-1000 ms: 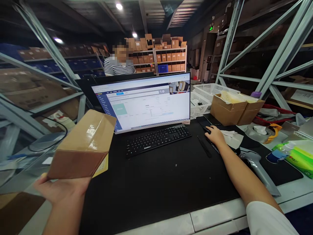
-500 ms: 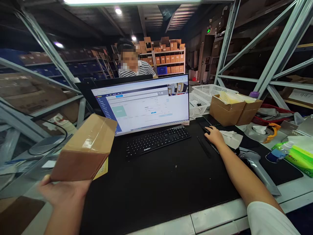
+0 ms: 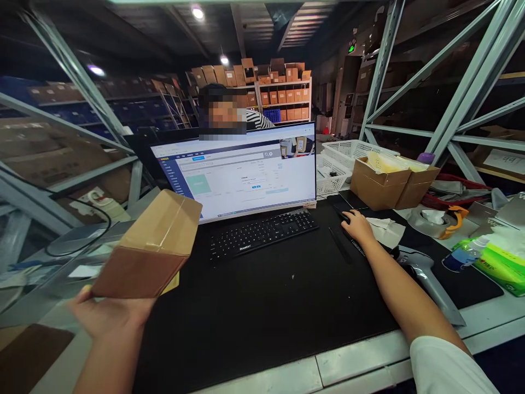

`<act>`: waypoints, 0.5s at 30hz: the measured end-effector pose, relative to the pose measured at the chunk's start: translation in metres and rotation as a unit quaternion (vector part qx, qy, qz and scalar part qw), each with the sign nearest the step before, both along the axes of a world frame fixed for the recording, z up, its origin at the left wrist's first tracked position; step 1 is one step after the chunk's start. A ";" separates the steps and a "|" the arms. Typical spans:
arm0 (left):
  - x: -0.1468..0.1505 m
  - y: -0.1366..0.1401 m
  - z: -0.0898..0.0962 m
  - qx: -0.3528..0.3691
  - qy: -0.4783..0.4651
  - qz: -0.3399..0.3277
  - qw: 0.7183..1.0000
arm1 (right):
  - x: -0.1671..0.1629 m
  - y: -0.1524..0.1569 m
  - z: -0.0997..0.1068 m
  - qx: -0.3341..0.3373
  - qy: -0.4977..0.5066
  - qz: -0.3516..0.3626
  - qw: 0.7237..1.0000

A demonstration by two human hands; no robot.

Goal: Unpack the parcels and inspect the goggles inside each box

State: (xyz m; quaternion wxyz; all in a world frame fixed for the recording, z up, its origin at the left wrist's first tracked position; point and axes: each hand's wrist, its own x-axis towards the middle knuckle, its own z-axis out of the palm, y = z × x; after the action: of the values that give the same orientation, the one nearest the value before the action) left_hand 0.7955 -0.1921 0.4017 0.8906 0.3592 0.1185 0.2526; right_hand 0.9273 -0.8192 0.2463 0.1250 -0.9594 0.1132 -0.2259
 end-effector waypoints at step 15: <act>-0.002 0.000 -0.001 -0.010 -0.005 0.005 1.000 | -0.001 -0.004 -0.002 0.002 -0.017 -0.031 0.999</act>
State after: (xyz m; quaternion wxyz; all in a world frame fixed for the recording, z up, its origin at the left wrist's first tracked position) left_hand 0.7934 -0.1917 0.4003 0.8935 0.3481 0.1186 0.2578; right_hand 0.9264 -0.8230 0.2446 0.1217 -0.9514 0.1409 -0.2453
